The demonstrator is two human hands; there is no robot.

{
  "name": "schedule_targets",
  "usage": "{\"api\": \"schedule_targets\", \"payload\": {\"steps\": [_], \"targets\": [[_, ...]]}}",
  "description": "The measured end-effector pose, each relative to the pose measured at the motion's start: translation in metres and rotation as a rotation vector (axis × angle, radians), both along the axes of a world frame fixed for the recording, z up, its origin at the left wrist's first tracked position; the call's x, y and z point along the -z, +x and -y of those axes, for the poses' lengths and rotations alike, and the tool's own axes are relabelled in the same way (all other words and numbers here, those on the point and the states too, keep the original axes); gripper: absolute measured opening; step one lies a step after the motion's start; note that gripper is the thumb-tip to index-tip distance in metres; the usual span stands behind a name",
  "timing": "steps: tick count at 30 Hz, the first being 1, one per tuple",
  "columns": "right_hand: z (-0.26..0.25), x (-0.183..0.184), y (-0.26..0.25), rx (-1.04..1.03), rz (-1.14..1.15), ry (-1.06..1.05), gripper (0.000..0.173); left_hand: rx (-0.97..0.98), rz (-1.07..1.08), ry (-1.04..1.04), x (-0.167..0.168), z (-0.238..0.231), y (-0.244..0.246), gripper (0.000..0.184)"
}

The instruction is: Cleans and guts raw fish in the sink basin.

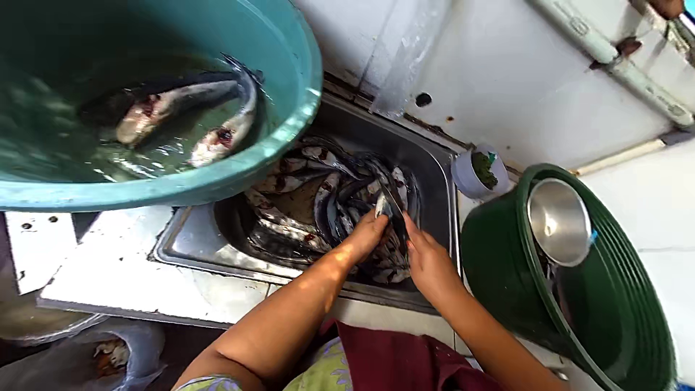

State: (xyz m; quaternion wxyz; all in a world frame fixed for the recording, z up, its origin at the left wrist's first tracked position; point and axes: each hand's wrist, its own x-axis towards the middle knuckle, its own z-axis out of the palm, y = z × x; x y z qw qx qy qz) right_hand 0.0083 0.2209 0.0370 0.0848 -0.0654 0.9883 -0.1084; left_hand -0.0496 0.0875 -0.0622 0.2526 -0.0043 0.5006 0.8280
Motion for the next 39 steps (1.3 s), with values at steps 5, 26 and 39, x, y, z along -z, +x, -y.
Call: {"api": "schedule_targets", "payload": {"steps": [5,26,39], "targets": [[-0.01,0.006,0.014,-0.026,-0.128,0.034,0.055,0.035,-0.115,-0.146,-0.001,-0.001,0.002,0.031],[-0.047,0.002,0.025,0.298,0.13,-0.524,0.054,-0.187,0.131,-0.126,0.001,0.003,-0.008,0.021],[-0.043,0.0,0.026,0.217,0.227,-0.361,0.053,-0.049,0.158,-0.015,0.008,0.001,-0.005,0.029]]}}
